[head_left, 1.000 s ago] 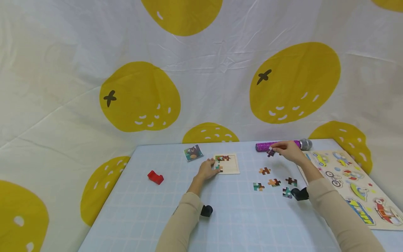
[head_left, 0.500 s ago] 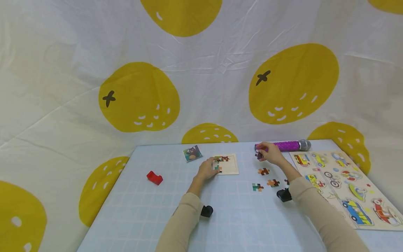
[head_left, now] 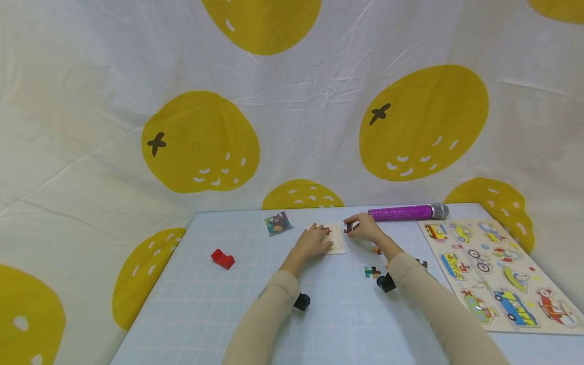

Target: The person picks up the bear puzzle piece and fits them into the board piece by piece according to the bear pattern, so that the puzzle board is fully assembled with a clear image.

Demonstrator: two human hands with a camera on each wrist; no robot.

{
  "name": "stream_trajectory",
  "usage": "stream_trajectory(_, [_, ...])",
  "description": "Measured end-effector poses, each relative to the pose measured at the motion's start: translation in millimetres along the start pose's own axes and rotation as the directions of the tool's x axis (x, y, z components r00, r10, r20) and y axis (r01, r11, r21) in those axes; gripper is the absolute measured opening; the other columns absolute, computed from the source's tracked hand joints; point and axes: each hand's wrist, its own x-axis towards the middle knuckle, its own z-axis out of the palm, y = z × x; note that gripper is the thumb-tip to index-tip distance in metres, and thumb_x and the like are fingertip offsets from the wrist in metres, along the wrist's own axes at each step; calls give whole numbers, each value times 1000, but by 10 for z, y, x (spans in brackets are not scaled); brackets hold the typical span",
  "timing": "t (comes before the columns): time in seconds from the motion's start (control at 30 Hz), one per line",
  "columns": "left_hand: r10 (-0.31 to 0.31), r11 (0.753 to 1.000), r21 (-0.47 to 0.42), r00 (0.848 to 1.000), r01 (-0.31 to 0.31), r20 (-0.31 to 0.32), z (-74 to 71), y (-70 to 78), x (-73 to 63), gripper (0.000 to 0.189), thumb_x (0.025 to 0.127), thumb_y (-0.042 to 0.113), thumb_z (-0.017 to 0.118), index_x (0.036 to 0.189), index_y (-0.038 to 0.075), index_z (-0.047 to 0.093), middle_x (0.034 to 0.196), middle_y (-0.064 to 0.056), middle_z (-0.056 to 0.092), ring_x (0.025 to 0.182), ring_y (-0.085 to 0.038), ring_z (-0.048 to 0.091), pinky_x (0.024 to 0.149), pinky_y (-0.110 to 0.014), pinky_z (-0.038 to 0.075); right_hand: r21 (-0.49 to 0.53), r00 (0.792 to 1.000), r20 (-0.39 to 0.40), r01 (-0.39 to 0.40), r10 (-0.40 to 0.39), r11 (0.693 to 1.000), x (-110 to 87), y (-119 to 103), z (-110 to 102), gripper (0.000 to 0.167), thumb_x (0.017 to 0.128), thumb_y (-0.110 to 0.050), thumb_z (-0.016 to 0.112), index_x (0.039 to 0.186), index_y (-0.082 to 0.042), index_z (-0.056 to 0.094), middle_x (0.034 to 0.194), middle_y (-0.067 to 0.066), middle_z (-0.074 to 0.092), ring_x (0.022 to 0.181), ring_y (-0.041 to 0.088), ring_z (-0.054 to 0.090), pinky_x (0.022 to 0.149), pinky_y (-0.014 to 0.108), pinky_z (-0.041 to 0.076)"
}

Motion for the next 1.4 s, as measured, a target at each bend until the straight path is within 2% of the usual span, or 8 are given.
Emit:
stream_trajectory(0.13, [-26, 993, 114, 996, 17, 81, -14, 29, 38, 53, 93, 47, 51, 136, 16, 52, 143, -7, 44, 136, -29, 34, 107, -48, 31, 11, 1000, 9, 0, 0, 1000, 53, -23, 105, 46, 71, 4, 73, 115, 10, 62, 98, 22, 66, 74, 23, 63, 67, 33, 54])
stream_trajectory(0.33, [-44, 994, 100, 992, 31, 121, -23, 20, 38, 56, 93, 49, 50, 139, 17, 49, 147, -11, 39, 137, -31, 31, 107, -50, 31, 25, 999, -45, -4, 5, 1000, 139, 13, 240, 47, 68, 6, 72, 114, 11, 62, 102, 25, 66, 75, 25, 65, 68, 33, 54])
stream_trajectory(0.77, [-46, 996, 85, 995, 38, 92, 30, -13, 6, 55, 95, 47, 47, 142, 19, 43, 149, -16, 33, 139, -30, 27, 109, -47, 29, 53, 998, -48, -36, 38, 998, 213, 9, 432, 40, 79, 11, 58, 119, 9, 59, 112, 25, 62, 84, 25, 60, 63, 25, 49])
stream_trajectory(0.9, [-47, 997, 73, 995, 41, 90, 44, -29, 17, 58, 94, 52, 46, 142, 18, 44, 149, -17, 32, 140, -30, 25, 110, -48, 28, 48, 997, -55, -46, 48, 998, 227, -33, 447, 39, 80, 11, 57, 118, 9, 60, 118, 27, 57, 84, 25, 57, 68, 30, 50])
stream_trajectory(1.0, [-45, 997, 69, 995, 38, 93, 42, -37, 18, 63, 92, 56, 46, 142, 19, 44, 149, -16, 33, 140, -30, 25, 110, -48, 27, -21, 999, -41, -36, 35, 999, 244, -41, 460, 38, 81, 10, 57, 119, 8, 60, 118, 27, 57, 97, 31, 56, 84, 40, 49])
stream_trajectory(1.13, [-47, 997, 63, 994, 40, 102, 33, -40, 11, 69, 89, 61, 49, 143, 19, 43, 149, -16, 32, 140, -30, 24, 110, -47, 27, -157, 1000, -14, -11, 9, 988, 265, -23, 480, 38, 83, 5, 60, 121, 7, 59, 120, 27, 57, 115, 40, 51, 101, 49, 38])
stream_trajectory(1.27, [-47, 997, 62, 994, 42, 98, 27, -32, 1, 71, 87, 62, 51, 143, 19, 43, 149, -16, 33, 140, -29, 25, 110, -46, 27, -227, 1000, -6, -4, 2, 974, 269, -8, 492, 39, 85, -2, 64, 124, 4, 57, 121, 25, 58, 116, 43, 51, 101, 51, 38])
stream_trajectory(1.4, [-57, 996, 67, 994, 50, 96, 28, -25, -10, 71, 86, 62, 52, 143, 20, 43, 149, -15, 33, 140, -29, 26, 110, -46, 28, -250, 1000, 12, 20, -17, 968, 267, -16, 508, 32, 86, -5, 65, 116, 5, 61, 118, 23, 60, 111, 43, 52, 99, 52, 39])
